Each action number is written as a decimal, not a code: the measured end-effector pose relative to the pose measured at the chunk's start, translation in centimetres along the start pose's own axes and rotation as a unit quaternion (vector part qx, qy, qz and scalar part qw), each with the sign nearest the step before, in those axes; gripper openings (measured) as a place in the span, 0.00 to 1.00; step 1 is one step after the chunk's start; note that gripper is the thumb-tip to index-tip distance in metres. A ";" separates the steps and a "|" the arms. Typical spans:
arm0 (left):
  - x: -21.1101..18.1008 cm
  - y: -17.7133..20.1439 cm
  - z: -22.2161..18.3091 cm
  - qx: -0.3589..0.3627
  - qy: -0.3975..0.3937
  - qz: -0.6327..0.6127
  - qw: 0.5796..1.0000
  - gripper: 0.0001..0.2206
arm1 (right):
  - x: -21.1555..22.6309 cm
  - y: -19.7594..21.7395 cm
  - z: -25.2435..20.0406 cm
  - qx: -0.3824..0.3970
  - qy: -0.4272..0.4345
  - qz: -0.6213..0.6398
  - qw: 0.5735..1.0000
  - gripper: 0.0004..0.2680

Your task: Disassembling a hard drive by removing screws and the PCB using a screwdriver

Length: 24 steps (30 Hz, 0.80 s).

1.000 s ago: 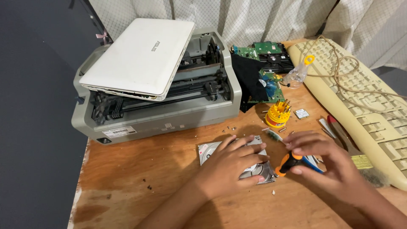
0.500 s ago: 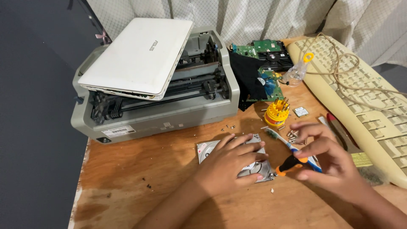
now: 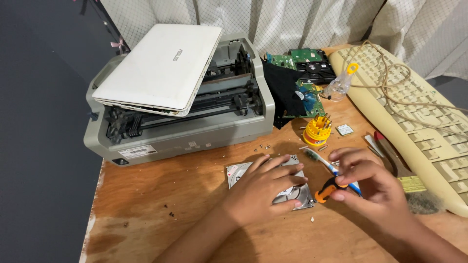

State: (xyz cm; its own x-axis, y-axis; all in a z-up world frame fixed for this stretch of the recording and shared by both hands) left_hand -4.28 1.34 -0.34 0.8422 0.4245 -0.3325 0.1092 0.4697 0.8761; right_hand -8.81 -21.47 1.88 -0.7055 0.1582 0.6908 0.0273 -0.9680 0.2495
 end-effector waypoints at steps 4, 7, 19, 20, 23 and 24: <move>-0.1 0.2 0.1 0.014 0.005 -0.009 1.000 0.19 | 0.0 -0.3 0.1 0.033 -0.025 0.056 0.998 0.05; 0.0 0.1 0.0 0.007 0.002 -0.006 1.000 0.19 | -0.4 -0.4 -0.1 0.011 -0.021 0.056 0.998 0.07; -0.8 -0.1 0.3 -0.004 0.010 -0.036 0.999 0.22 | -0.2 0.4 0.2 0.040 -0.031 0.036 0.998 0.06; -1.1 0.0 0.6 -0.002 0.012 -0.056 0.998 0.24 | -0.2 0.6 0.4 0.060 -0.033 0.034 0.997 0.05; -2.7 -0.9 1.3 -0.046 0.031 -0.179 0.982 0.19 | 0.3 0.2 0.7 0.088 -0.056 0.127 0.986 0.06; -3.2 -0.9 1.5 -0.046 0.031 -0.180 0.982 0.19 | 0.1 0.3 0.7 0.089 -0.057 0.128 0.986 0.06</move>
State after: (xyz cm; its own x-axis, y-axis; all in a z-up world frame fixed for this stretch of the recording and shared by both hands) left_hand -6.28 -1.58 0.45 0.7235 0.2640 -0.6379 0.3426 0.6648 0.6638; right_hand -8.43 -21.59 2.49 -0.5761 -0.0556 0.8155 0.3248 -0.9311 0.1660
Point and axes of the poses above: each hand's wrist, its own z-axis towards the middle knuckle, its own y-axis out of the back of the hand, x = y × z, the point moved 3 cm from there along z, towards the middle knuckle, and after that the axes turned 3 degrees about z, right-handed, at the moved point
